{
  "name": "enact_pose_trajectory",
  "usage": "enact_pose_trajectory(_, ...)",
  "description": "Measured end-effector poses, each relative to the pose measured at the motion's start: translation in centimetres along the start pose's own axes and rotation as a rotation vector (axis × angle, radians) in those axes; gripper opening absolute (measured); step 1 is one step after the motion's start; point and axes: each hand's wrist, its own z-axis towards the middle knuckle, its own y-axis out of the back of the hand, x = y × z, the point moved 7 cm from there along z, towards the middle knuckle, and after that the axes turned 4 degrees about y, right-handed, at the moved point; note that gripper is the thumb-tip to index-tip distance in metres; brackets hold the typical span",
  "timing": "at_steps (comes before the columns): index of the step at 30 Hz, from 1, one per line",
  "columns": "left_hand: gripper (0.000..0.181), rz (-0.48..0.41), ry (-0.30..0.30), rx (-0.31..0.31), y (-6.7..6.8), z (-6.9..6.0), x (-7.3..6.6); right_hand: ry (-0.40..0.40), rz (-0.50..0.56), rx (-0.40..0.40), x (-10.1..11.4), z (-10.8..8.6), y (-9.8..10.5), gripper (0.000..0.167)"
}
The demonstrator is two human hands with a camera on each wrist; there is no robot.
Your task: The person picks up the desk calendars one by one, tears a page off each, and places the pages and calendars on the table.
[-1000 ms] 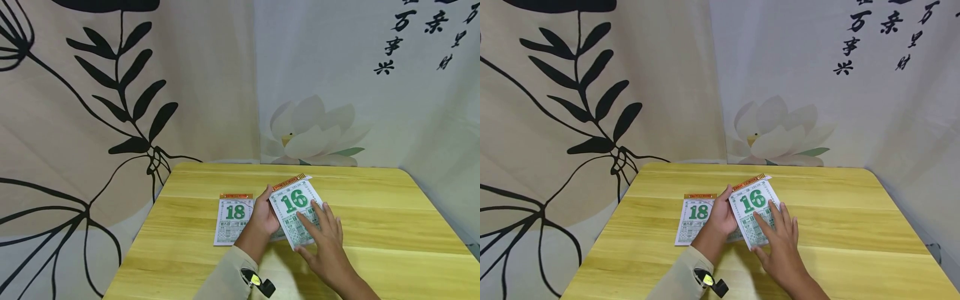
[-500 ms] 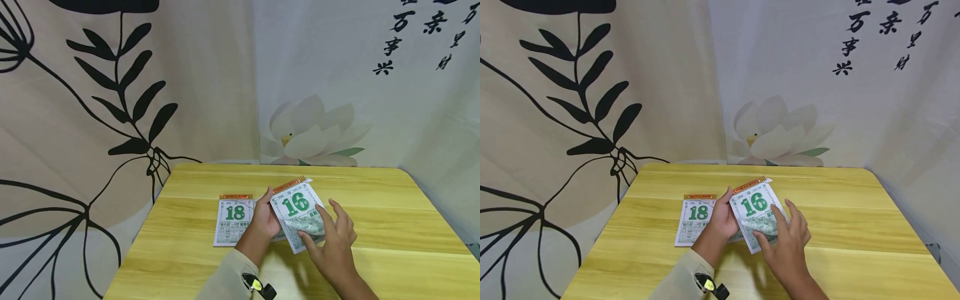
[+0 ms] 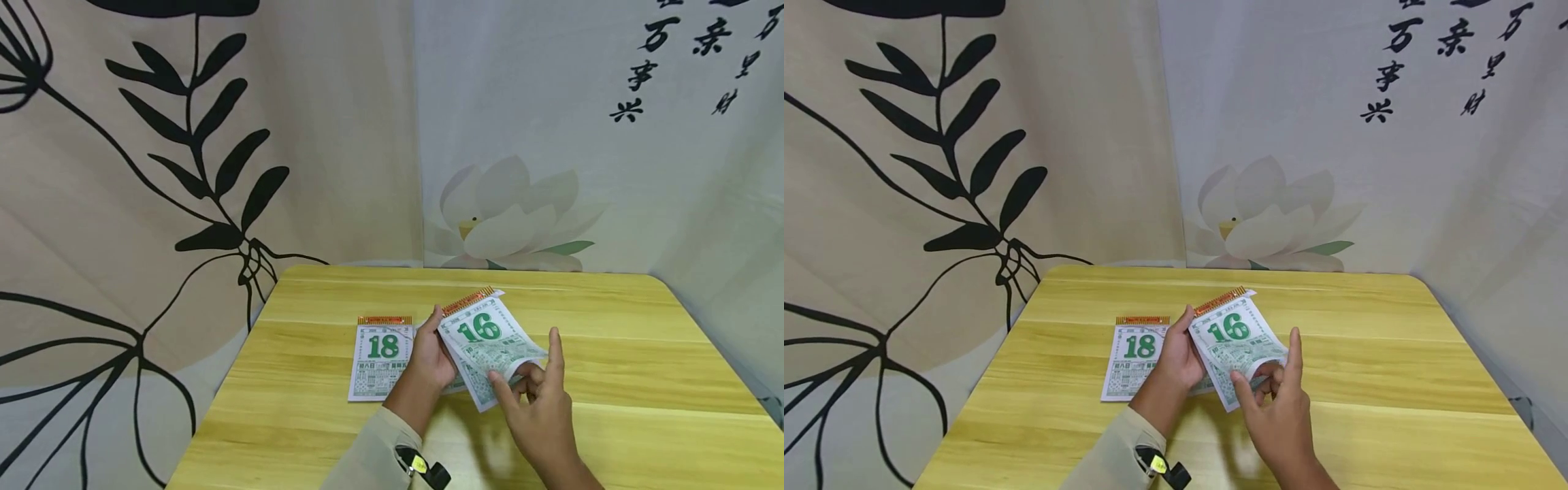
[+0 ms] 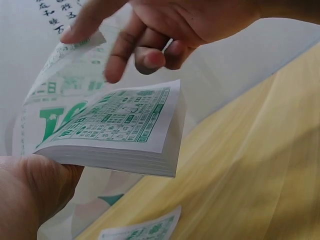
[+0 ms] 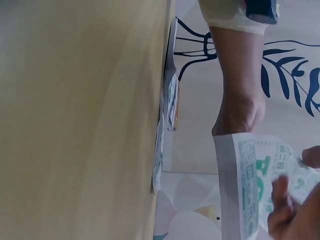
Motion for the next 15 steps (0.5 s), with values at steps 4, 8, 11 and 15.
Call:
enact_pose_trajectory(4,0.061,-0.014,-0.003,0.016,-0.1,0.1,0.0,0.087,0.178,0.094,0.5,-0.4,-1.1,0.101)
enact_pose_trajectory(8,0.064,-0.016,-0.006,0.053,-0.4,0.3,0.0,0.008,0.369,0.192,-0.1,-0.4,-2.2,0.066)
enact_pose_trajectory(11,0.066,-0.017,-0.004,0.058,-0.5,0.2,0.0,-0.106,0.475,0.247,-0.8,-0.5,-2.7,0.039)
enact_pose_trajectory(15,0.066,-0.005,-0.002,0.053,-0.5,0.2,0.1,-0.228,0.519,0.288,-1.3,-0.7,-2.9,0.025)
